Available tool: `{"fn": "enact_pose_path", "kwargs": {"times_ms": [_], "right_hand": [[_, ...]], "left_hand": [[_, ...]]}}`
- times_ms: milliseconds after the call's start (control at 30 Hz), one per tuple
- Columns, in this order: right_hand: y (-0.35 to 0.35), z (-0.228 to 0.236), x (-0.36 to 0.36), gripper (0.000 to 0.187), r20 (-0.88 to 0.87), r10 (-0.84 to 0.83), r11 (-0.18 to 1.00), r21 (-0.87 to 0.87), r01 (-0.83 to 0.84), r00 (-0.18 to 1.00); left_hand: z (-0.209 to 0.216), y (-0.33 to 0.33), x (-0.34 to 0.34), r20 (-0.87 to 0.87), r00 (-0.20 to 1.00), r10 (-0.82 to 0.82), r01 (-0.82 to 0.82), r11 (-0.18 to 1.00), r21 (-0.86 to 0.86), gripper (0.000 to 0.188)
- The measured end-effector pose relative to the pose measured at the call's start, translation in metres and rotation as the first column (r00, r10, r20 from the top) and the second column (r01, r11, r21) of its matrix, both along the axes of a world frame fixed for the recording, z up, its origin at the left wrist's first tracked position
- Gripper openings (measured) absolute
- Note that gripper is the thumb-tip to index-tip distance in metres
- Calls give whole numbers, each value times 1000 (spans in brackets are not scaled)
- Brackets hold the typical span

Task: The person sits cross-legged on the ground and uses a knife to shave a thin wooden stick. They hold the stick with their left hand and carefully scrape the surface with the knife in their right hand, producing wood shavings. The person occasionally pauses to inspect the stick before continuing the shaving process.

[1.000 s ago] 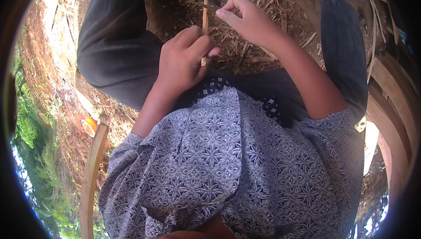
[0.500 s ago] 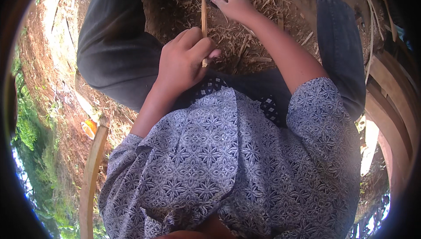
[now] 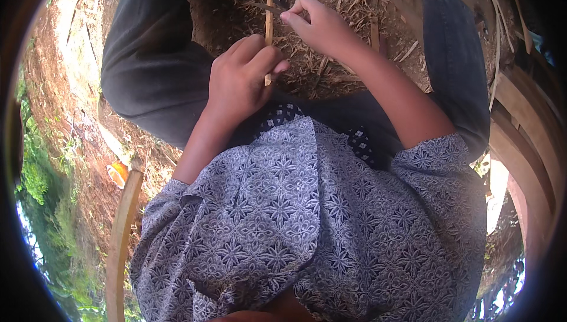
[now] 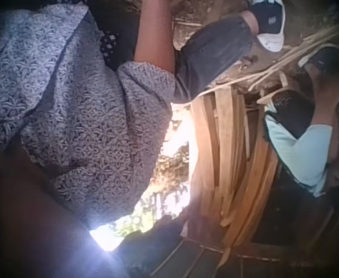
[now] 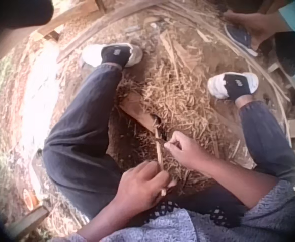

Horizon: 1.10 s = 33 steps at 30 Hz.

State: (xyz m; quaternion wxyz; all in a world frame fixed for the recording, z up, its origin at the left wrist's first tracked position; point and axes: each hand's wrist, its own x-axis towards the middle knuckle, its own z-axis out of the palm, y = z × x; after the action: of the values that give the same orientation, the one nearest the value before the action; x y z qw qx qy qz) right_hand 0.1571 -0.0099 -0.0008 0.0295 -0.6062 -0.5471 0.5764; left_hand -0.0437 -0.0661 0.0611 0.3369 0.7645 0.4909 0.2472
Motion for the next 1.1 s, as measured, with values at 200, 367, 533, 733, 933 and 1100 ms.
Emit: {"fn": "enact_pose_path", "kwargs": {"times_ms": [200, 367, 533, 733, 933, 1100], "right_hand": [[23, -45, -7, 31, 67, -75, 995, -65, 79, 995], [20, -22, -2, 30, -8, -121, 985, -127, 119, 993], [8, 25, 4, 28, -52, -20, 985, -175, 11, 998], [11, -3, 8, 32, 22, 75, 997, -4, -75, 997], [8, -14, 5, 33, 6, 84, 991, 101, -85, 996], [8, -33, -1, 27, -9, 74, 976, 204, -71, 997]], "left_hand": [[0, 2, 2, 18, 1000, -17, 17, 1000, -1, 17], [2, 1, -1, 34, 999, 2, -1, 1000, -25, 16], [1, 1, -2, 29, 999, -19, 20, 999, -25, 17], [-1, 2, -1, 61, 998, -29, 31, 999, -31, 18], [0, 1, -2, 49, 999, -15, 17, 999, -40, 17], [1, 1, 0, 34, 999, -31, 33, 999, -43, 17]]}}
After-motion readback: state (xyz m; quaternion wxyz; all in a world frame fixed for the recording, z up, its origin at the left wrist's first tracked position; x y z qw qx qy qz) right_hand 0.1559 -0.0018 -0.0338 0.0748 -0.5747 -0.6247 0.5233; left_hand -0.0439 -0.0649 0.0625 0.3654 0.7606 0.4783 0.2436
